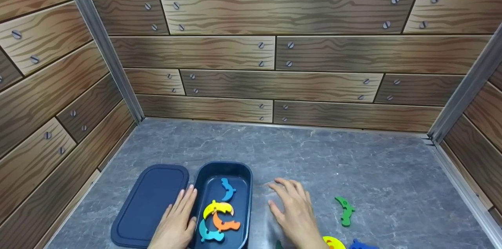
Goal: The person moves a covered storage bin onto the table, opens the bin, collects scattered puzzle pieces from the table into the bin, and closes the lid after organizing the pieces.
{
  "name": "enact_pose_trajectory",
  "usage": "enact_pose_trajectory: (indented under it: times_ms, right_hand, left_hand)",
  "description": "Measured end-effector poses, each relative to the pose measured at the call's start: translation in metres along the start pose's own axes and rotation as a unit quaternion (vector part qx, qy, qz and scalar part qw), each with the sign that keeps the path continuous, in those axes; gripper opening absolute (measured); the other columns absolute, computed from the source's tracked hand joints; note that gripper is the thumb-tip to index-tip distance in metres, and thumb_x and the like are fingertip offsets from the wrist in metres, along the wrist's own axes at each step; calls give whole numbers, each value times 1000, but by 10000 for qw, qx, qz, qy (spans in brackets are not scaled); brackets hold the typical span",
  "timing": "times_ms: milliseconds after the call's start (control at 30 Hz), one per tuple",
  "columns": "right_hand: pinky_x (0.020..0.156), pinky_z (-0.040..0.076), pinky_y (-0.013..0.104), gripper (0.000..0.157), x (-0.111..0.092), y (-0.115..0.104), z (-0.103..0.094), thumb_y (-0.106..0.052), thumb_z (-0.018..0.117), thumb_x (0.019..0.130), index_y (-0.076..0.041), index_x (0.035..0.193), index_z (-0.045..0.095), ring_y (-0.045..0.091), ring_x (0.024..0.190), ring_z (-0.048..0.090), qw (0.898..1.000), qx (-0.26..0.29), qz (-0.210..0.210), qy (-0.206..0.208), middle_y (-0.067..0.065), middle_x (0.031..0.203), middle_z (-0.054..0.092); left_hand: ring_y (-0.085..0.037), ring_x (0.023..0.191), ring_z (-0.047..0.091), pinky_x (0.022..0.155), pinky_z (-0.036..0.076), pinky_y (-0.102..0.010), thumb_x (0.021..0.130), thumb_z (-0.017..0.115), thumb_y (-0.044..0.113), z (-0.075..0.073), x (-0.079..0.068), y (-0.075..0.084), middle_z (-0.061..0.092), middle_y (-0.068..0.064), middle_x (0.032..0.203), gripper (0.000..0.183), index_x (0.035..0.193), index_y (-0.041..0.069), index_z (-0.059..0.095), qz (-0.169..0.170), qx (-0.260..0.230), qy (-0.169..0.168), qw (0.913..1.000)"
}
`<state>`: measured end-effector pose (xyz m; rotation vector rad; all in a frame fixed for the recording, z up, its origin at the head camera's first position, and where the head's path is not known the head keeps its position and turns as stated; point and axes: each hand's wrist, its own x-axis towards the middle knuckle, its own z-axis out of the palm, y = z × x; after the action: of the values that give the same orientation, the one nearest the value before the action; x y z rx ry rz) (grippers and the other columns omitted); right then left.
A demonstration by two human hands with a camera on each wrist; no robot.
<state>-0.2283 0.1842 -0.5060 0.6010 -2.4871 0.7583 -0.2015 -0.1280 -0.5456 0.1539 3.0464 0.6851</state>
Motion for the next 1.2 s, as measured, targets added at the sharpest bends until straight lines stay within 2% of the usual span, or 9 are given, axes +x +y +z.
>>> enact_pose_trajectory:
  times_ms: [200, 433, 567, 833, 1000, 1200]
  right_hand:
    - [84, 39, 47, 40, -1, 7, -6, -18, 76, 78, -19, 116, 66, 24, 109, 48, 9993, -107, 275, -228, 2, 122, 58]
    - [79, 39, 48, 38, -3, 13, -13, -20, 75, 79, -19, 116, 66, 24, 107, 47, 9972, -221, 584, -401, 0, 120, 58]
    - [82, 38, 47, 39, -5, 19, -17, -19, 74, 80, -18, 118, 65, 25, 109, 46, 9957, -347, 705, -491, 2, 121, 57]
    - [81, 39, 50, 37, -9, 32, -22, -14, 75, 79, -14, 115, 66, 27, 107, 47, 9964, -446, 672, -255, 4, 118, 58]
    - [80, 37, 53, 36, -10, 40, -25, -16, 73, 81, -13, 116, 65, 29, 108, 45, 9949, -546, 797, -272, 6, 119, 57]
    - [79, 38, 57, 34, -11, 50, -30, -15, 71, 82, -10, 115, 65, 32, 108, 45, 9936, -653, 885, -270, 9, 119, 57]
  left_hand:
    - [-24, 141, 12, 107, 16, -60, 93, 49, 25, 1, 1, -1, 12, 7, 155, 64, 151, 20, 21, 48, -49, -32, 10000]
    - [-23, 141, 11, 108, 15, -60, 93, 48, 25, 1, 1, -1, 11, 7, 156, 64, 151, 21, 20, 18, -58, -84, 9999]
    - [-23, 141, 11, 108, 14, -60, 93, 50, 25, -1, 0, -1, 11, 7, 156, 65, 151, 20, 21, 21, -43, -71, 10000]
    - [-22, 141, 10, 108, 14, -59, 93, 50, 24, -1, -1, 1, 11, 8, 155, 65, 151, 21, 21, -10, -11, -40, 10000]
    - [-23, 141, 11, 107, 16, -60, 93, 50, 24, -1, -2, 1, 12, 7, 155, 65, 151, 20, 21, 37, 6, 33, 10000]
    - [-23, 141, 10, 108, 15, -59, 93, 50, 25, -1, -1, 1, 11, 7, 156, 65, 151, 21, 20, -14, -5, -64, 10000]
